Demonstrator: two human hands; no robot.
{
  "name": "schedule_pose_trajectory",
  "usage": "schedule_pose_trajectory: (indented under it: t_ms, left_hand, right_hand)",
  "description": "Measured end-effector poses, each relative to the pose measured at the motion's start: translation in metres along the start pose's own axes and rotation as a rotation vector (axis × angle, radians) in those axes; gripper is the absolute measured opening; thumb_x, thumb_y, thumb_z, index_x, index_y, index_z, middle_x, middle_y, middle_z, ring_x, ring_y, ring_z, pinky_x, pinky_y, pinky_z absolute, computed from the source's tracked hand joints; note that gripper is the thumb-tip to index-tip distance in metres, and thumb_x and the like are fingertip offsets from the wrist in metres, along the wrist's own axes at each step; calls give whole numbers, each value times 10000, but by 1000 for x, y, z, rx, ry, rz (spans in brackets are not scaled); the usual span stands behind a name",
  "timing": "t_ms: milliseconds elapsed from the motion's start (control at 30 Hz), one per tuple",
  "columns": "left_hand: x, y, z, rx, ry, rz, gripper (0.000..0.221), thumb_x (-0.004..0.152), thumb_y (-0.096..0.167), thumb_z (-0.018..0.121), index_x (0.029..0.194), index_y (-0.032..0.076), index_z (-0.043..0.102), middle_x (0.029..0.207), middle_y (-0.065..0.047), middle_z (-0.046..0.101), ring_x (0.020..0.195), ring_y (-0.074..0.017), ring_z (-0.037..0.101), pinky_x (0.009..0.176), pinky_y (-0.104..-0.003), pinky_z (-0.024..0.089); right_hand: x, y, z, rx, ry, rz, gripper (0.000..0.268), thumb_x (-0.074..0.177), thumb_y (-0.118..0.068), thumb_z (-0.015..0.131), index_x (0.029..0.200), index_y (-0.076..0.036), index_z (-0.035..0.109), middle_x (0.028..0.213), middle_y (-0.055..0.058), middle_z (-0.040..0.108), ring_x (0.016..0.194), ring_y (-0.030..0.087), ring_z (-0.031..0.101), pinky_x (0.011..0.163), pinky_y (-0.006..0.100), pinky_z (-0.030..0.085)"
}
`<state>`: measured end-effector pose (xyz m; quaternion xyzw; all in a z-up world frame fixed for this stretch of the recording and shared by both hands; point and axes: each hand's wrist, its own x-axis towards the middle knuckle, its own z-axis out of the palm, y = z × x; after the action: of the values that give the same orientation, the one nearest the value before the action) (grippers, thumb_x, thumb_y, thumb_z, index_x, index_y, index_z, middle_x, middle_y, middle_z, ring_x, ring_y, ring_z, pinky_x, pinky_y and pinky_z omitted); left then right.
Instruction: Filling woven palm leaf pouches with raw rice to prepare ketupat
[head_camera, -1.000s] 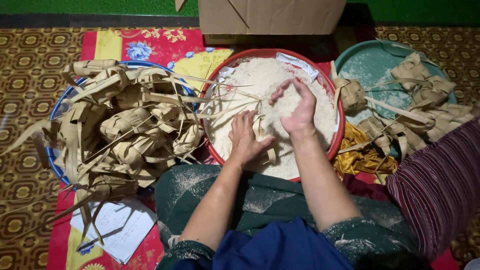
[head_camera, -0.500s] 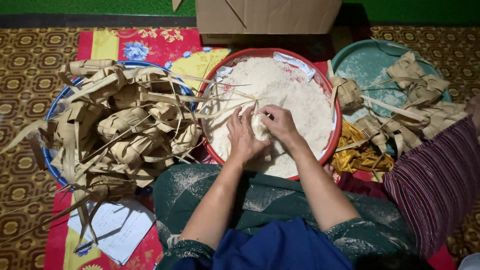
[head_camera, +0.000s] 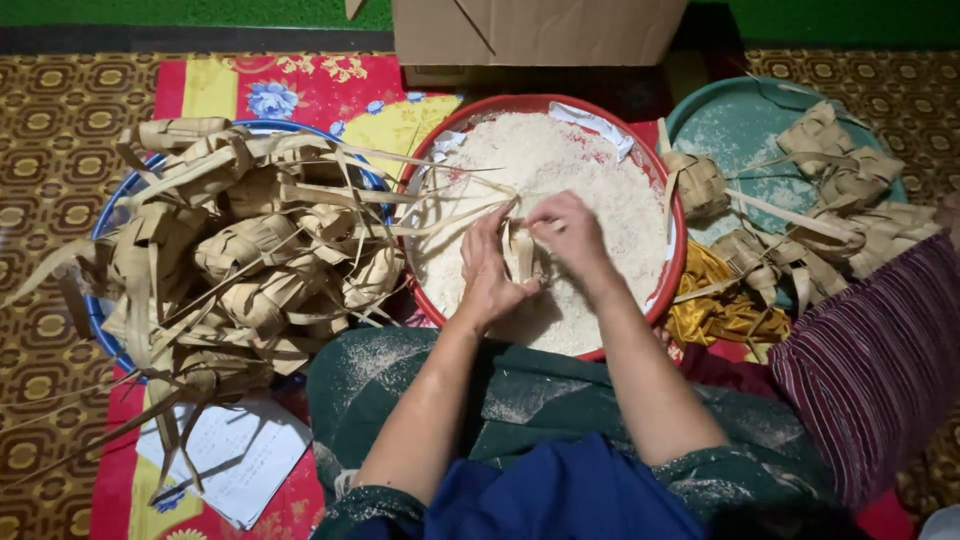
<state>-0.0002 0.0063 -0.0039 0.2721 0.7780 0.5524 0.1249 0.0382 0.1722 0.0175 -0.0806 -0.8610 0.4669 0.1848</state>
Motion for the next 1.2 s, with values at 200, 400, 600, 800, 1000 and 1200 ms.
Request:
schedule_pose_trajectory:
  t_ms: [200, 400, 600, 800, 1000, 1200]
  left_hand:
    - [-6, 17, -11, 113, -61, -53, 871, 739, 375, 872, 1500, 403, 450, 1587, -174, 241, 1482, -517, 119, 1017, -881, 125]
    - [-6, 16, -10, 163, -90, -116, 1020, 674, 371, 916, 1535, 424, 372, 1595, -182, 218, 1477, -548, 122, 1051, -857, 150]
    - [-1, 5, -3, 161, -76, -122, 1067, 645, 373, 936, 1542, 432, 361, 1591, -179, 224, 1471, -549, 128, 1050, -857, 151]
    - [0, 5, -2, 124, -68, -136, 1095, 641, 331, 941, 1550, 411, 336, 1581, -194, 226, 1474, -556, 110, 1066, -853, 120]
    - [0, 7, -3, 91, -47, -114, 1117, 633, 333, 947, 1555, 398, 321, 1570, -193, 243, 1472, -553, 119, 1067, -855, 107]
    - [-3, 14, -6, 101, -45, -102, 1131, 655, 300, 943, 1571, 357, 283, 1570, -192, 241, 1479, -522, 112, 1061, -868, 91]
  right_hand:
    - [-27, -18, -1, 147, -99, 72, 218, 933, -198, 732, 1135, -136, 785, 1205, 173, 686, 1169, 344, 627, 996, 462, 519]
    - [-14, 70, -56, 460, 412, 676, 430, 985, -437, 626, 1312, -161, 666, 1243, 27, 622, 992, 128, 543, 772, 249, 425]
    - [-20, 82, 1, 746, 254, 680, 606, 993, -444, 669, 1440, -52, 553, 1433, 205, 521, 1373, 334, 458, 1145, 392, 353]
    - [-34, 121, 26, 1042, 115, 918, 406, 967, -363, 699, 1280, -119, 616, 1203, 155, 679, 1052, 326, 704, 879, 470, 607]
    - [-10, 91, -16, 1321, 366, 863, 408, 893, -332, 667, 1152, -17, 695, 1104, 186, 732, 1010, 375, 717, 918, 560, 561]
    - [42, 1, -13, 1465, 204, 605, 350, 915, -339, 619, 1024, -21, 717, 981, 220, 717, 947, 398, 715, 917, 565, 579]
